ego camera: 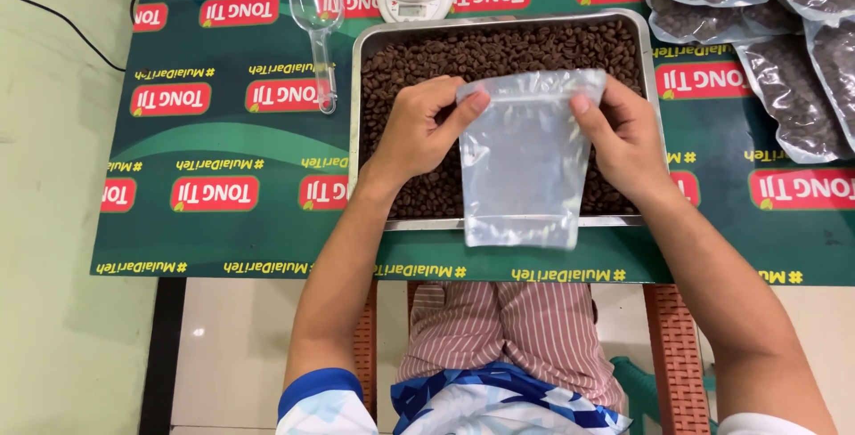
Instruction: Preparing and inspecting empty coffee bags for filling over a tray of roasted coffee beans.
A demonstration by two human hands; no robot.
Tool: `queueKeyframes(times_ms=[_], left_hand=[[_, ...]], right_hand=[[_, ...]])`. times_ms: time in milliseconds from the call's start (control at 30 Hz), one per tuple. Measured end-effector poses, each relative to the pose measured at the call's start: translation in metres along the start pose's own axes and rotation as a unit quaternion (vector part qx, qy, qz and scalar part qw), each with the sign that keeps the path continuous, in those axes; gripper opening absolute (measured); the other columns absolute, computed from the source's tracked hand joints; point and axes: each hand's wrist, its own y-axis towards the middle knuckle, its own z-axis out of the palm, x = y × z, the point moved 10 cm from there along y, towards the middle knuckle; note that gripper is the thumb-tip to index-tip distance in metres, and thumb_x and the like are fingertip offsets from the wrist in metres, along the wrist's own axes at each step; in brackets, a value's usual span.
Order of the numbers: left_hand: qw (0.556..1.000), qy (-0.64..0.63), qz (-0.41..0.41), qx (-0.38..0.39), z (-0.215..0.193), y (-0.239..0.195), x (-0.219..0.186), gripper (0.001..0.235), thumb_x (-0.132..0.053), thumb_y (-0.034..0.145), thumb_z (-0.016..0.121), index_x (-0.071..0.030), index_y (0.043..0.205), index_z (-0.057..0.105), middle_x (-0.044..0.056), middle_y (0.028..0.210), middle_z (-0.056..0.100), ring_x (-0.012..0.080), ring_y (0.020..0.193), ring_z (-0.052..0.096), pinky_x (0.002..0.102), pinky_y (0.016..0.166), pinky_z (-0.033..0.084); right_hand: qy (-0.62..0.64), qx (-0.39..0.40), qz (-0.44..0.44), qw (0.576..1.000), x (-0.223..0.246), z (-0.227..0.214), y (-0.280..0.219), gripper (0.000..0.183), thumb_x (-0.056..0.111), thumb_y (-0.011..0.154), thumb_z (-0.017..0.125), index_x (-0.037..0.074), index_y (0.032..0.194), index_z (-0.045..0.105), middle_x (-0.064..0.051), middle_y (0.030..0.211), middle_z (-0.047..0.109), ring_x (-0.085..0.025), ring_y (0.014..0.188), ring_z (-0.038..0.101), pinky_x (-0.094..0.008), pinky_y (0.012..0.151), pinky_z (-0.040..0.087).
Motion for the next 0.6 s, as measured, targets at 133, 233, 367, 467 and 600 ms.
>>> queueKeyframes(times_ms=[133, 233, 367, 467, 600], left_hand=[[1.0, -0.001, -0.011, -0.008, 0.001, -0.002, 0.005, 0.047, -0.032, 0.109, 0.059, -0.014, 0.066, 0.049, 0.001, 0.052, 0.041, 0.0113, 0.05, 0.042, 0.024, 0.051, 0.038], [1.0, 0.0, -0.025, 0.012, 0.003, -0.001, -0.002, 0.048, -0.036, 0.109, 0.057, -0.014, 0.068, 0.05, 0.003, 0.054, 0.043, 0.0104, 0.052, 0.043, 0.024, 0.052, 0.038], [0.998, 0.037, -0.016, 0.055, 0.007, 0.004, -0.024, 0.048, -0.04, 0.103, 0.066, -0.007, 0.071, 0.052, 0.011, 0.058, 0.048, 0.02, 0.053, 0.05, 0.031, 0.052, 0.041], [0.994, 0.042, -0.023, 0.098, 0.02, -0.003, -0.018, 0.047, -0.043, 0.096, 0.074, -0.005, 0.075, 0.056, 0.011, 0.061, 0.05, 0.0217, 0.055, 0.052, 0.032, 0.053, 0.043], [0.97, 0.093, -0.093, 0.204, 0.037, -0.011, -0.005, 0.047, -0.054, 0.088, 0.072, -0.01, 0.104, 0.072, 0.004, 0.087, 0.07, 0.0207, 0.076, 0.066, 0.035, 0.067, 0.05]], right_hand=[[-0.043, -0.021, -0.008, 0.999, 0.01, 0.0, 0.002, 0.024, 0.014, 0.115, 0.059, 0.002, 0.095, 0.063, -0.003, 0.073, 0.052, -0.009, 0.074, 0.045, -0.025, 0.071, 0.044], [-0.035, -0.034, 0.002, 0.999, -0.008, -0.008, -0.002, 0.025, 0.015, 0.116, 0.059, 0.004, 0.094, 0.063, -0.002, 0.074, 0.052, -0.008, 0.075, 0.046, -0.026, 0.073, 0.045], [-0.031, -0.084, 0.014, 0.996, -0.02, -0.023, 0.0, 0.024, 0.018, 0.118, 0.058, 0.005, 0.098, 0.062, 0.002, 0.079, 0.052, -0.007, 0.082, 0.046, -0.025, 0.076, 0.044], [0.058, -0.16, 0.053, 0.984, -0.049, -0.038, -0.002, 0.019, 0.023, 0.115, 0.058, 0.008, 0.106, 0.063, 0.001, 0.088, 0.061, -0.008, 0.087, 0.059, -0.025, 0.08, 0.053], [0.234, -0.229, 0.133, 0.935, -0.04, -0.038, 0.0, 0.019, 0.033, 0.106, 0.063, 0.014, 0.109, 0.061, 0.004, 0.101, 0.068, -0.005, 0.09, 0.063, -0.021, 0.077, 0.052]])
